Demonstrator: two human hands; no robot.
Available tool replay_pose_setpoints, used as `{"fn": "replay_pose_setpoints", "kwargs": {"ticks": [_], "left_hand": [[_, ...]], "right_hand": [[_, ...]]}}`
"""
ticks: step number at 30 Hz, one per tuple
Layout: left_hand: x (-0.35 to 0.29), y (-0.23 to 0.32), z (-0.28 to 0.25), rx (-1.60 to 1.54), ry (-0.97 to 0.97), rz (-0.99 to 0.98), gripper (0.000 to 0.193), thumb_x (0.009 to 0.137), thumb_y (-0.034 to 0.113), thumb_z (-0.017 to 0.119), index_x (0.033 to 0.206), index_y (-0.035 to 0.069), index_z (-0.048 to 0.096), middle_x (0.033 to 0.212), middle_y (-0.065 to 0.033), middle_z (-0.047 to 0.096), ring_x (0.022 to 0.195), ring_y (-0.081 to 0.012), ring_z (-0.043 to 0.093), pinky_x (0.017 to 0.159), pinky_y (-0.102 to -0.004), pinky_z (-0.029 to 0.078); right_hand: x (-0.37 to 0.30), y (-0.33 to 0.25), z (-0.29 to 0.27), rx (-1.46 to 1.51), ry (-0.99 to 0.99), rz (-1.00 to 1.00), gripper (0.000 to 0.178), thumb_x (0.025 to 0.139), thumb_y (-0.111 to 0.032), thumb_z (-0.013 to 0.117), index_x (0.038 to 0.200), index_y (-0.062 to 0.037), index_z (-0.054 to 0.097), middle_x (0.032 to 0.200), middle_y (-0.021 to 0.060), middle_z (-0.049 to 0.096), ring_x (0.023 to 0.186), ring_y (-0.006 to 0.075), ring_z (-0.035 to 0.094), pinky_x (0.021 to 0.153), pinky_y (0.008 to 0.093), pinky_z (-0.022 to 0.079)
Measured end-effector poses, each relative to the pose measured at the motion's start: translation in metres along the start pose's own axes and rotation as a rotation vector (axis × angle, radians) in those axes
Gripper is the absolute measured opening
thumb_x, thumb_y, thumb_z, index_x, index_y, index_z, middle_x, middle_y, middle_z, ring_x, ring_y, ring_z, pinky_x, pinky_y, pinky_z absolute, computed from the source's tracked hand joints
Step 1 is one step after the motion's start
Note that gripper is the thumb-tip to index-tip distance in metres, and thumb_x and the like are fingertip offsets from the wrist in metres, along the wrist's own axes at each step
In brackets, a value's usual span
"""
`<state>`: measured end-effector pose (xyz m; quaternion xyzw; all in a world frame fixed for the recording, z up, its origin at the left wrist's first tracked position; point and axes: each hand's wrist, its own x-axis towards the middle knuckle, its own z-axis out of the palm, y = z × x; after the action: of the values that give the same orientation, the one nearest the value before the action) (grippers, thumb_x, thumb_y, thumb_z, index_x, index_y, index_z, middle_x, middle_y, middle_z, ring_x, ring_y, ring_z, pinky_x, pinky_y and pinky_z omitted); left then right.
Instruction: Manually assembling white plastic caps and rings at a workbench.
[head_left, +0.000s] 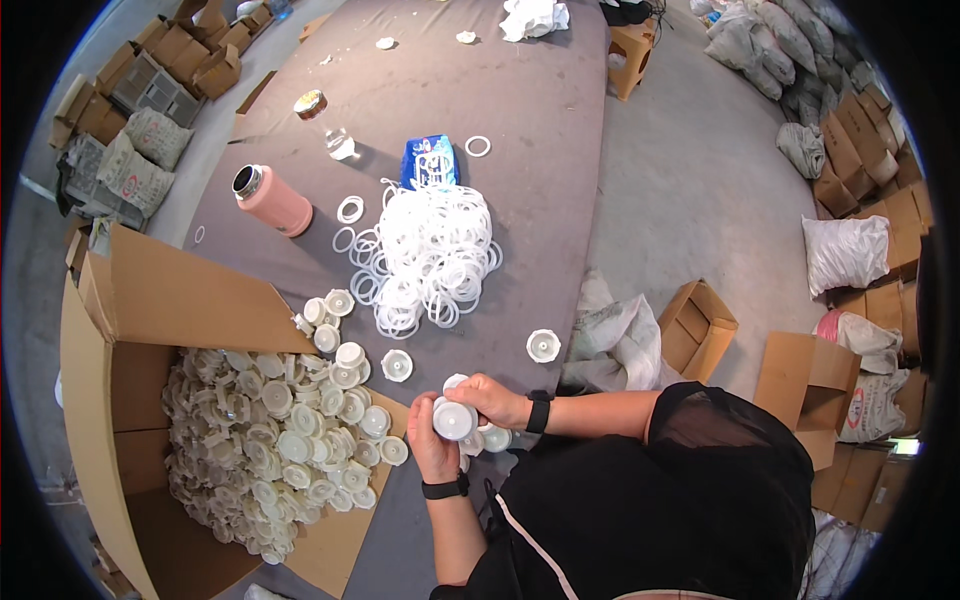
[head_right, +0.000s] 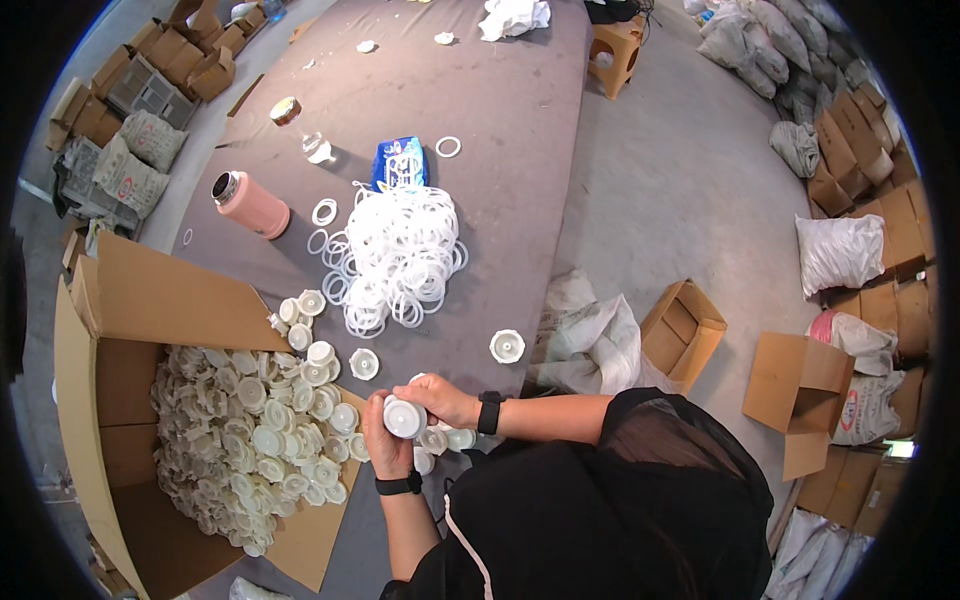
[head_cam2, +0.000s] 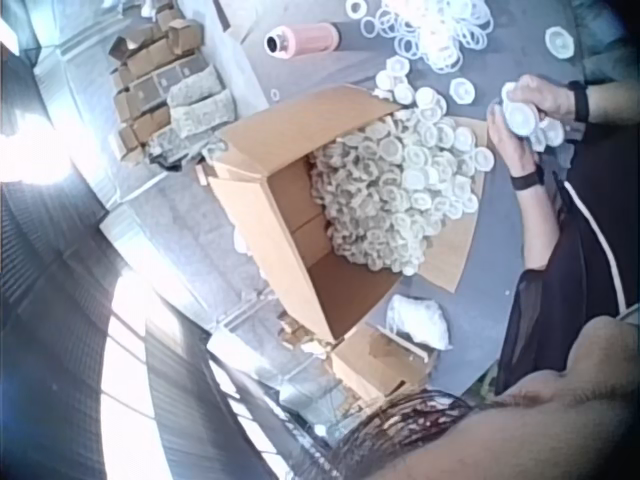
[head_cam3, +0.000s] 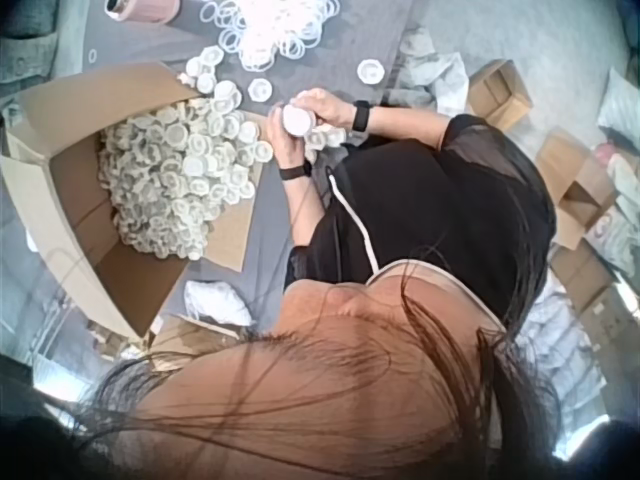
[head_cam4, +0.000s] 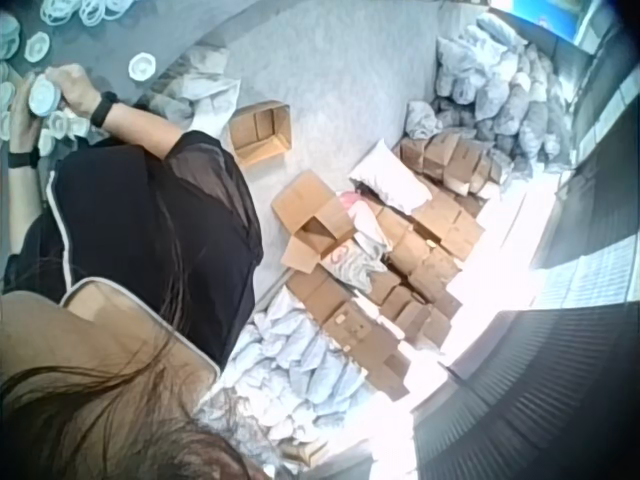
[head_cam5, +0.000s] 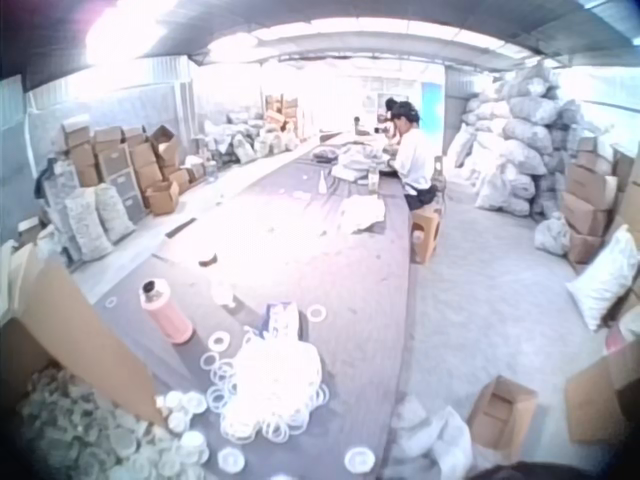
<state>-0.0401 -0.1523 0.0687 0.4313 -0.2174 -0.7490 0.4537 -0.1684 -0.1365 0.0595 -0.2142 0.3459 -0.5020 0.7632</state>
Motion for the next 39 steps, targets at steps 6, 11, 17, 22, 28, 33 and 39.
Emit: {"fn": "replay_pose_setpoints", "kwargs": {"ticks": [6,11,17,22,28,33,39], "left_hand": [[-0.003,-0.008,-0.005,-0.227,-0.111,0.130,0.018,0.085,0.017,0.049,0.097,0.004,0.052,0.083,-0.0045,0.056,0.076,-0.0139,0.055,0.069,-0.0277,0.045],[0.007,0.002,-0.017,0.009,-0.115,0.059,0.016,0.083,0.012,0.050,0.097,0.003,0.053,0.084,-0.0057,0.057,0.073,-0.0126,0.055,0.067,-0.0256,0.045],[0.055,0.025,-0.046,1.026,0.149,0.208,0.020,0.078,0.011,0.055,0.095,-0.001,0.052,0.092,-0.0108,0.056,0.075,-0.0165,0.055,0.072,-0.0297,0.044],[0.120,0.035,-0.056,1.800,0.202,0.859,0.032,0.071,0.004,0.054,0.103,0.001,0.050,0.113,-0.0189,0.046,0.106,-0.0325,0.043,0.089,-0.0415,0.035],[0.153,0.035,-0.091,2.121,0.249,0.748,0.032,0.073,0.005,0.053,0.105,0.002,0.050,0.109,-0.0197,0.049,0.105,-0.0368,0.043,0.087,-0.0406,0.037],[0.132,0.038,-0.079,1.848,0.226,0.725,0.026,0.075,0.005,0.051,0.101,-0.001,0.052,0.098,-0.0158,0.056,0.091,-0.0328,0.052,0.078,-0.0381,0.042],[0.101,0.034,-0.064,1.370,0.266,0.845,0.021,0.078,0.004,0.054,0.098,-0.002,0.056,0.093,-0.0152,0.059,0.084,-0.0271,0.057,0.075,-0.0336,0.044]], "right_hand": [[0.008,0.001,-0.004,0.046,-0.023,-0.001,0.031,0.084,-0.033,0.050,0.063,-0.0102,0.054,0.051,-0.0055,0.047,0.038,0.0012,0.037,0.033,0.0162,0.027],[0.018,0.007,-0.018,0.200,-0.014,0.119,0.032,0.085,-0.035,0.049,0.064,-0.0097,0.054,0.053,-0.0050,0.048,0.040,0.0009,0.038,0.035,0.0165,0.028],[0.017,0.028,-0.034,-0.807,-0.153,0.153,0.037,0.084,-0.038,0.047,0.070,-0.0048,0.058,0.054,0.0008,0.051,0.047,0.0108,0.048,0.044,0.0271,0.038],[0.015,0.024,-0.027,-1.318,-0.163,-0.042,0.036,0.079,-0.037,0.047,0.071,-0.0041,0.060,0.064,0.0138,0.057,0.060,0.0321,0.055,0.055,0.0400,0.042],[0.023,0.019,-0.043,-1.472,-0.094,0.019,0.032,0.077,-0.034,0.049,0.068,-0.0049,0.058,0.066,0.0125,0.058,0.065,0.0296,0.056,0.057,0.0394,0.043],[0.027,0.028,-0.052,-1.356,0.118,-0.212,0.020,0.075,-0.027,0.052,0.079,-0.0075,0.056,0.074,0.0081,0.056,0.066,0.0271,0.056,0.058,0.0376,0.043],[0.049,0.020,-0.038,-1.040,0.097,-0.236,0.018,0.078,-0.021,0.053,0.088,-0.0062,0.056,0.079,0.0063,0.056,0.067,0.0185,0.056,0.061,0.0302,0.045]]}}
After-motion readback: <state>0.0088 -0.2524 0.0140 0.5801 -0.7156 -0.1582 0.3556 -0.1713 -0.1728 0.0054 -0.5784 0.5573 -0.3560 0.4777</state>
